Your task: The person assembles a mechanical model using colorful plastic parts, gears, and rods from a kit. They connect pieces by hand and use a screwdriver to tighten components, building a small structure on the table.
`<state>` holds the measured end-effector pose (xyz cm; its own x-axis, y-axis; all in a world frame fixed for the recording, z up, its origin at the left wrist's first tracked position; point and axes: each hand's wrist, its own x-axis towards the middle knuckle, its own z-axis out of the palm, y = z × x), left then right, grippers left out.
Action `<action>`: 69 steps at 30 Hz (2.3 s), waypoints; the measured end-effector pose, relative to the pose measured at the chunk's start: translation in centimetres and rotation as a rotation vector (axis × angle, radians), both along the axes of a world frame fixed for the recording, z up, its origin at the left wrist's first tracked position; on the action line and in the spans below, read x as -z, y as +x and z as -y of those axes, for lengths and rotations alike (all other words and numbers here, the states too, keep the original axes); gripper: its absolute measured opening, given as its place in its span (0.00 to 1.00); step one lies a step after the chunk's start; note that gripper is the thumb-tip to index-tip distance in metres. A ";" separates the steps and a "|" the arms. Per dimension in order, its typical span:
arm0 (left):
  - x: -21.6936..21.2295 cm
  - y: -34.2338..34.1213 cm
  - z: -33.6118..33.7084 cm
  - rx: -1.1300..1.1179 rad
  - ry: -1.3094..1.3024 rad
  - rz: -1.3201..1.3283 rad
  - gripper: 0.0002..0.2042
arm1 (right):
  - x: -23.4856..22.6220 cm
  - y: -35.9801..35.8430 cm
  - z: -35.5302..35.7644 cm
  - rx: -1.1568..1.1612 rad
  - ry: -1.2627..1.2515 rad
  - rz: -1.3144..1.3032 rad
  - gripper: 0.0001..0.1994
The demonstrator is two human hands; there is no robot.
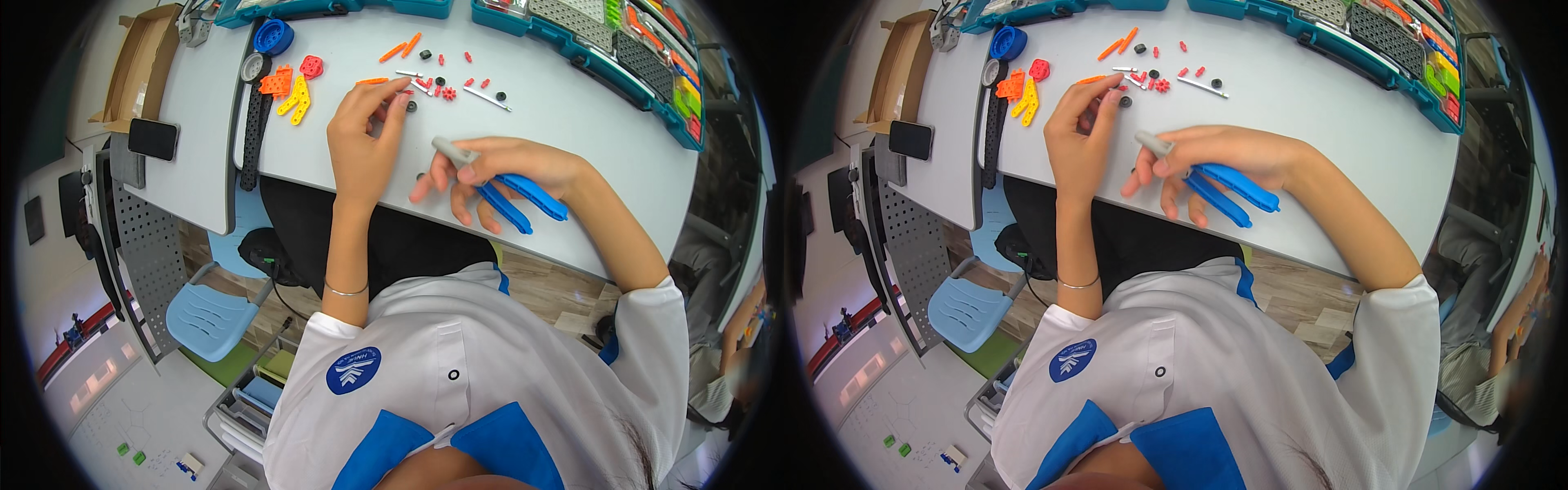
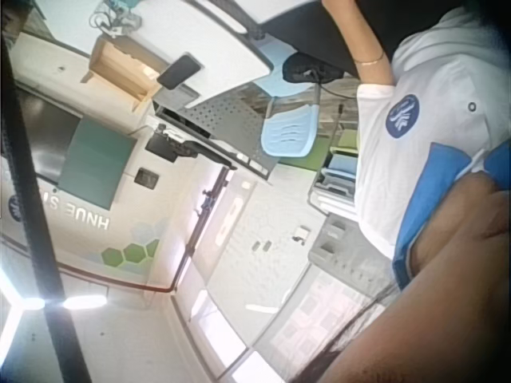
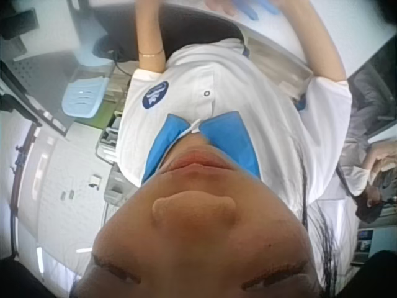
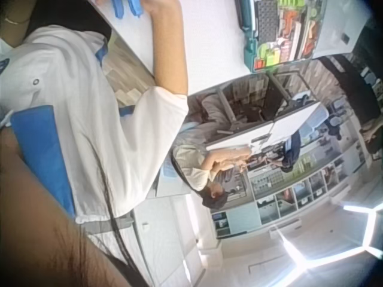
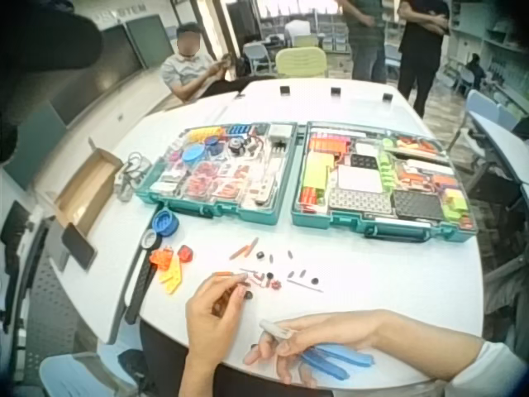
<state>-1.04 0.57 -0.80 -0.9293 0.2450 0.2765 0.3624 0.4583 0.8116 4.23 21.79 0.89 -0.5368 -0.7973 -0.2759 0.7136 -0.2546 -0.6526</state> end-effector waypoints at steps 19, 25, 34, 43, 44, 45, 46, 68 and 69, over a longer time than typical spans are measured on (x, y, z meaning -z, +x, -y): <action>-0.7 2.8 1.5 0.096 -0.572 -0.201 0.62 | 0.0 -1.5 -1.8 0.522 -0.205 -0.176 0.21; -0.2 -1.6 0.1 0.176 -0.541 -0.284 0.60 | 0.8 -1.6 -2.1 0.597 -0.285 -0.074 0.20; 1.4 -4.5 -2.3 0.373 -0.434 -0.433 0.54 | 1.3 -1.9 -2.5 0.641 -0.326 -0.101 0.17; 1.9 -3.8 -5.9 0.256 -0.271 -0.606 0.31 | 1.6 -2.5 -3.5 0.743 -0.381 -0.095 0.14; 1.9 -3.9 -6.8 0.292 -0.222 -0.644 0.28 | 1.7 -2.4 -3.9 0.775 -0.357 -0.111 0.14; 1.8 -4.0 -7.3 0.317 -0.183 -0.680 0.25 | 1.7 -2.4 -4.0 0.795 -0.339 -0.125 0.14; 1.7 -4.1 -7.6 0.343 -0.142 -0.717 0.22 | 1.6 -2.4 -4.0 0.815 -0.320 -0.139 0.14; 2.8 -10.8 0.5 0.071 -0.291 -0.737 0.07 | 0.4 -2.1 -3.4 0.806 0.013 -0.364 0.13; 2.8 -11.0 0.9 0.071 -0.291 -0.740 0.07 | 0.5 -2.2 -3.5 0.803 0.006 -0.362 0.14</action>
<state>-12.00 -0.30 -3.56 -0.5092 0.4541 0.7311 0.7964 0.5706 0.2003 2.05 25.31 0.40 -0.9900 -0.1404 0.0168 0.0695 -0.5864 -0.8071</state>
